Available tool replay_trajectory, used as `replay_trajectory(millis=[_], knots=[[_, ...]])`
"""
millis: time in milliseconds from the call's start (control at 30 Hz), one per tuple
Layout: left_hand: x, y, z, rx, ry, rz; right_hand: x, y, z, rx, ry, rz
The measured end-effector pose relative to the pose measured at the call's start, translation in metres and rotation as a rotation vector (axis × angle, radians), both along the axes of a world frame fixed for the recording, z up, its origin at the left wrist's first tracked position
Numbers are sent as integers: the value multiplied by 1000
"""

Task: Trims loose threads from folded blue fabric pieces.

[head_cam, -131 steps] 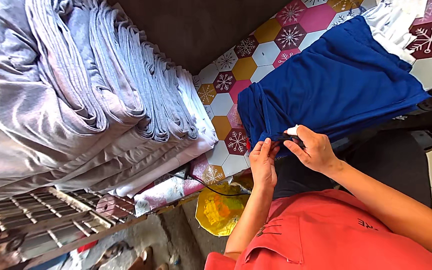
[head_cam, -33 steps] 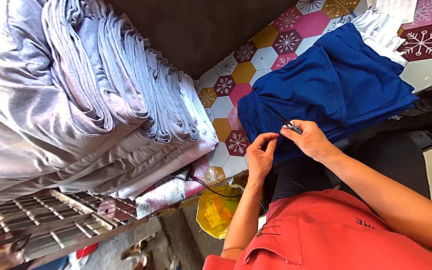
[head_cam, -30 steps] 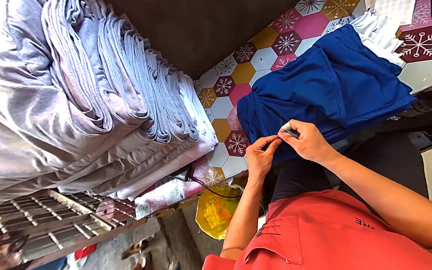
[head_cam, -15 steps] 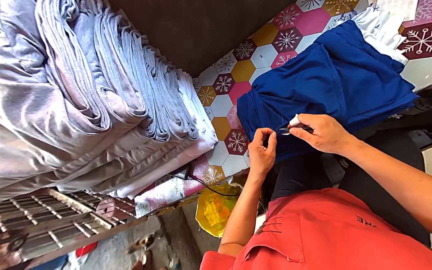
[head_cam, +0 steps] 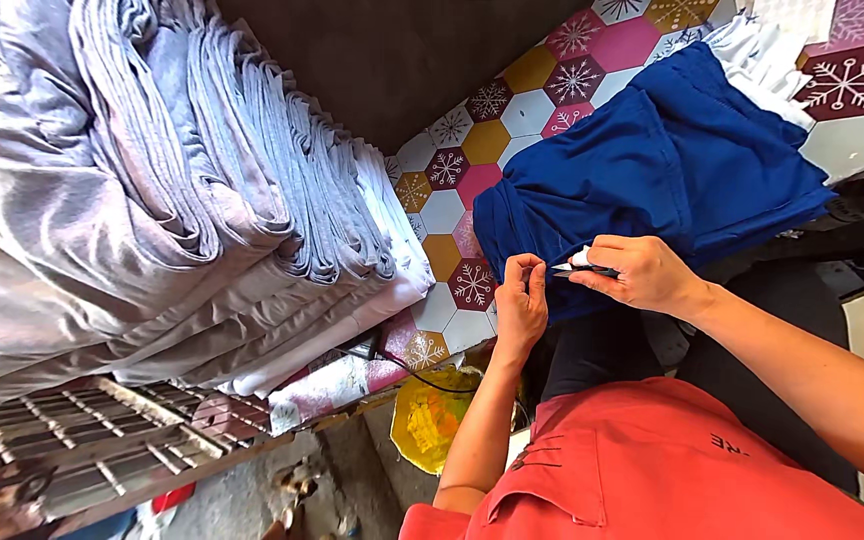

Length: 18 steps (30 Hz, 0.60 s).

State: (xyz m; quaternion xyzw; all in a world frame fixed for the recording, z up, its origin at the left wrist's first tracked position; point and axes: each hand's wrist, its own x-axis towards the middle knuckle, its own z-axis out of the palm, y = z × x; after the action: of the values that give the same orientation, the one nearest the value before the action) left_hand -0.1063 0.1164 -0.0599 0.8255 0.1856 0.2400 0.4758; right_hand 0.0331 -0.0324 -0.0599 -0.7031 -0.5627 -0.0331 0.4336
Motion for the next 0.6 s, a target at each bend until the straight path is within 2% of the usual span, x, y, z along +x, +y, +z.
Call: replay_trajectory(millis=[333, 467, 533, 600], knots=[[2, -3, -2, 66, -8, -21, -2, 2, 2, -29, -33, -20], [0, -3, -1, 114, 22, 19, -3, 0, -3, -79, 29, -50], [-13, 4, 8, 176, 78, 24, -2, -2, -6, -169, 92, -89], [-34, 17, 22, 266, 235, 52, 0, -4, -10, -244, 169, -126]])
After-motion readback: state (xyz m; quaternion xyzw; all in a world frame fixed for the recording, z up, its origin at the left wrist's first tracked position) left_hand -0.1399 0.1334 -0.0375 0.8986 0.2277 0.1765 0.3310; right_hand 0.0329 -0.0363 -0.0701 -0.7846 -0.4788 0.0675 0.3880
